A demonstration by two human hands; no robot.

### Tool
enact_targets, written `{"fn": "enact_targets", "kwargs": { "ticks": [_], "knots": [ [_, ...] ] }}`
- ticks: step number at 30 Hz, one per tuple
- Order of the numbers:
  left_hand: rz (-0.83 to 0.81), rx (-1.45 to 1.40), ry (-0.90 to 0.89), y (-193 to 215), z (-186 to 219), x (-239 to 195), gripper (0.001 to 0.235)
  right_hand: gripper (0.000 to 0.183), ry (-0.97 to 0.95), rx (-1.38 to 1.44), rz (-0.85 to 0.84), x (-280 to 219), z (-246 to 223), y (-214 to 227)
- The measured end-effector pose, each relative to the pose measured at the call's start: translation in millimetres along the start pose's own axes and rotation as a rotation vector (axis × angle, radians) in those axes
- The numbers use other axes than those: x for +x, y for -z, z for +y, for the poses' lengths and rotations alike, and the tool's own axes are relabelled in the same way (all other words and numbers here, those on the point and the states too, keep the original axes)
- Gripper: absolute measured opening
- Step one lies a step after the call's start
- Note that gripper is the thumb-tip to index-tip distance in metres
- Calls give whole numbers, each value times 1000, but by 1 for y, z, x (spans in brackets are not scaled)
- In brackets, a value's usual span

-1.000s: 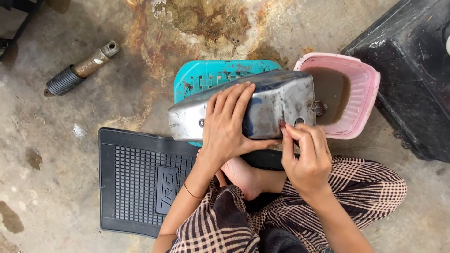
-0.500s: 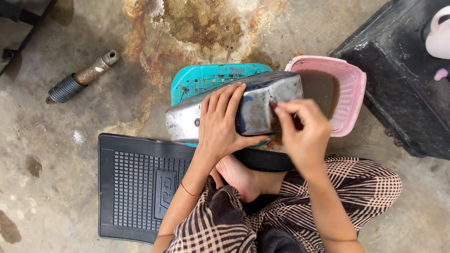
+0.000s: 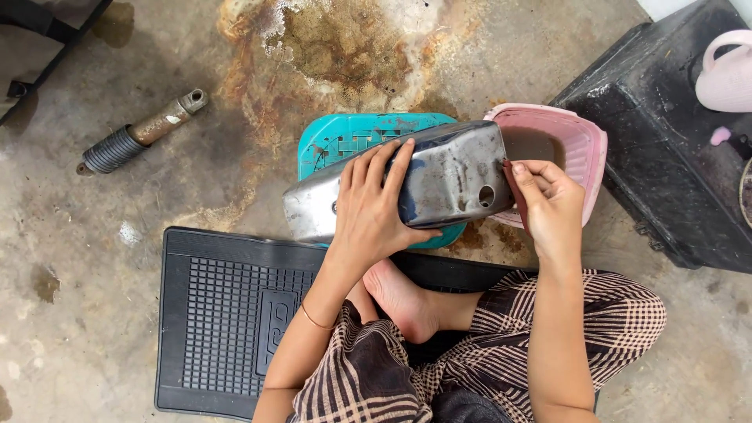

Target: Sanding a metal component using wet sandpaper and water to smooth the surface.

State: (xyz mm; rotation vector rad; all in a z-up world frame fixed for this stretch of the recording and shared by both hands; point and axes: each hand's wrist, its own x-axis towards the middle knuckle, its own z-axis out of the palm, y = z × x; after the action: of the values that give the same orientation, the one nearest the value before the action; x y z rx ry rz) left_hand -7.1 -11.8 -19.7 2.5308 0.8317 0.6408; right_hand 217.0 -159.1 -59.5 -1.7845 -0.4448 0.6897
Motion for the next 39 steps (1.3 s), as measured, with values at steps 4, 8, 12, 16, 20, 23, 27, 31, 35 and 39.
{"fn": "enact_targets", "kwargs": {
  "ticks": [4,8,12,16,20,23,27,31,35,39],
  "knots": [
    [57,-30,56,14,-13,-14,133,14,46,-22,-55,0,-22,-22],
    [123,-33,120,22,-28,-27,129,15,112,-68,-133,-3,-36,-47],
    [118,-59,154,23,-29,-26,127,12,263,-274,-45,12,-30,-42],
    [114,-44,149,20,-27,-23,131,12,357,-597,48,50,31,10],
    [112,-36,132,20,-27,-23,133,26,254,-1196,-16,85,127,47],
    [114,-39,127,20,-27,-23,133,27,192,-1309,-59,85,153,61],
    [51,64,90,24,-30,-26,121,23,183,-1165,-40,48,48,43],
    [45,44,92,27,-27,-23,119,22,393,-1217,50,56,64,49],
    [57,56,83,28,-27,-25,123,28,352,-1413,-134,53,67,41],
    [55,65,81,26,-29,-25,124,23,360,-1418,-80,43,43,49]
  ]
}}
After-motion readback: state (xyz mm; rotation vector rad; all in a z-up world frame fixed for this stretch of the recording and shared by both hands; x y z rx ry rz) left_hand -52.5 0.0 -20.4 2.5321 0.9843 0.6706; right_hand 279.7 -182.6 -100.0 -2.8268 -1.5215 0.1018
